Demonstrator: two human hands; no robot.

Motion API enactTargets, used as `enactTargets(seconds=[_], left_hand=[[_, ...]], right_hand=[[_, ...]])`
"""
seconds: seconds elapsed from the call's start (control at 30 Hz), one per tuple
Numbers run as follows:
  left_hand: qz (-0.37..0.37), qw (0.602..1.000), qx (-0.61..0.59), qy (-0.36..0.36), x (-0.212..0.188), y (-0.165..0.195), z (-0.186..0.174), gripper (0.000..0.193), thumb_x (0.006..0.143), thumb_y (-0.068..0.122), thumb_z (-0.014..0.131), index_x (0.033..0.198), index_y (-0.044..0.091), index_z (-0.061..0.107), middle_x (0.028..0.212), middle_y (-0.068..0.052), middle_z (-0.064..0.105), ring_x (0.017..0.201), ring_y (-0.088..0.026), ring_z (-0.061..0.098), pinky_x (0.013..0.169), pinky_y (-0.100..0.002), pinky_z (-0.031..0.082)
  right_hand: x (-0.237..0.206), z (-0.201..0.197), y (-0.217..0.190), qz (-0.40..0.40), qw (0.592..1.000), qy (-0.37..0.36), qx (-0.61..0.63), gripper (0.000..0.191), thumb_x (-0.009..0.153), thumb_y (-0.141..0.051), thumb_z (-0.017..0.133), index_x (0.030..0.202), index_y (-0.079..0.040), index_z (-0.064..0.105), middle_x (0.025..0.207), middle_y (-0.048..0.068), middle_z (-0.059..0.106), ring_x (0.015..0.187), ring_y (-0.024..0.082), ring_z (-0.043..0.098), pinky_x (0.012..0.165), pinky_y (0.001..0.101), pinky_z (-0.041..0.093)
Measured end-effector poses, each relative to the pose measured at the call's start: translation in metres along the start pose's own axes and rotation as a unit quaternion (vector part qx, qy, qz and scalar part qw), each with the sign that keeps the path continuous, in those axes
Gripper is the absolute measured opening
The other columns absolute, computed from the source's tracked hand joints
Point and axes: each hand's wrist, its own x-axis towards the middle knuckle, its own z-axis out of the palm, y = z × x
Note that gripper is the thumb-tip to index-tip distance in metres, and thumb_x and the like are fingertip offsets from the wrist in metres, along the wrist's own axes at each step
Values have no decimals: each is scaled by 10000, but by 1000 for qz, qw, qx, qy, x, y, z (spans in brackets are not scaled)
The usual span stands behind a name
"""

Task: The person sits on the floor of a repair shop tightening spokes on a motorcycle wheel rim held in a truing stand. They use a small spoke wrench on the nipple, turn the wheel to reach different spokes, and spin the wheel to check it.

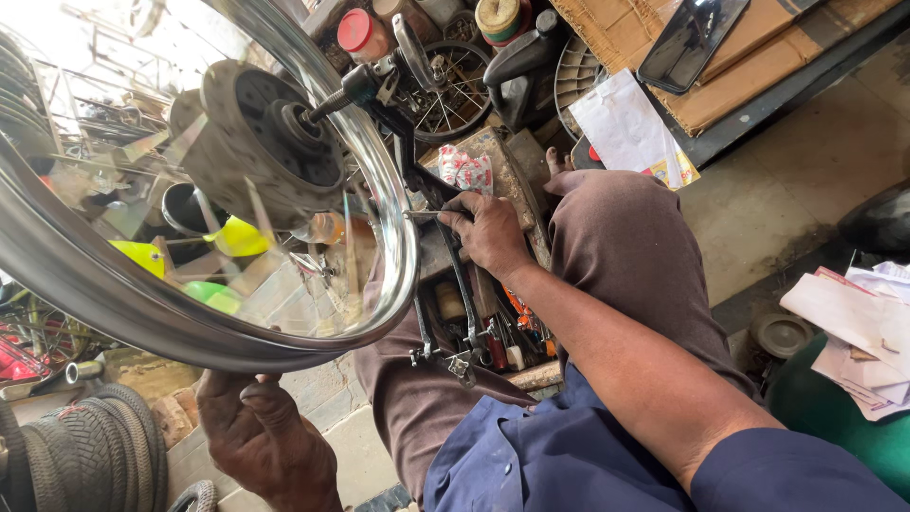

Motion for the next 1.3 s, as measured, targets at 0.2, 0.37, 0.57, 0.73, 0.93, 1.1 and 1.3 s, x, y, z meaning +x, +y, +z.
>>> enactTargets(seconds=[0.2,0.37,0.57,0.73,0.93,1.1,1.3], left_hand=[[-43,996,81,16,-9,-6,-4,403,1110,251,667,1300,-96,592,1151,-135,715,1070,-152,678,999,-268,527],[-80,988,118,65,2,-2,1,229,1074,77,698,1209,-98,639,1120,-123,718,1012,-142,677,904,-257,555],[-38,991,121,45,20,3,-18,191,1117,53,680,1252,-80,657,1102,-137,733,973,-147,694,894,-267,564],[-118,972,201,20,-15,-46,12,320,1032,153,670,1261,-68,640,1192,-154,722,1086,-226,680,919,-345,531],[-214,941,222,-139,-30,-52,16,363,950,211,703,1230,-14,657,1103,-157,745,979,-235,727,850,-385,584],[-174,966,164,-100,-25,-40,18,340,1021,187,610,1288,-23,628,1117,-142,745,992,-193,699,867,-335,560],[-160,971,170,-51,-29,-48,10,290,1083,218,569,1195,-25,682,1016,-97,768,940,-131,678,832,-280,534]], right_hand=[[0,0,1,3,1000,3,-10,149,928,-180,740,1000,-50,742,669,52,721,531,104,701,461,262,616],[0,1,4,-7,1000,6,-7,160,926,-191,744,1004,-51,747,672,49,726,527,104,708,457,268,605],[1,1,3,-18,1000,7,18,156,931,-172,752,1005,-35,750,661,72,710,519,128,706,453,282,591],[0,1,4,-12,999,13,36,161,909,-167,757,1004,-38,744,707,28,732,534,107,722,447,279,611],[3,3,11,-18,1000,17,2,156,924,-183,764,979,-38,753,670,66,730,504,122,699,464,278,588],[3,3,10,-22,1000,15,-2,155,926,-191,749,989,-49,749,685,54,735,523,104,702,470,268,590],[1,1,2,2,1000,3,-18,163,927,-192,744,1002,-48,742,665,56,728,505,99,691,459,262,593]])
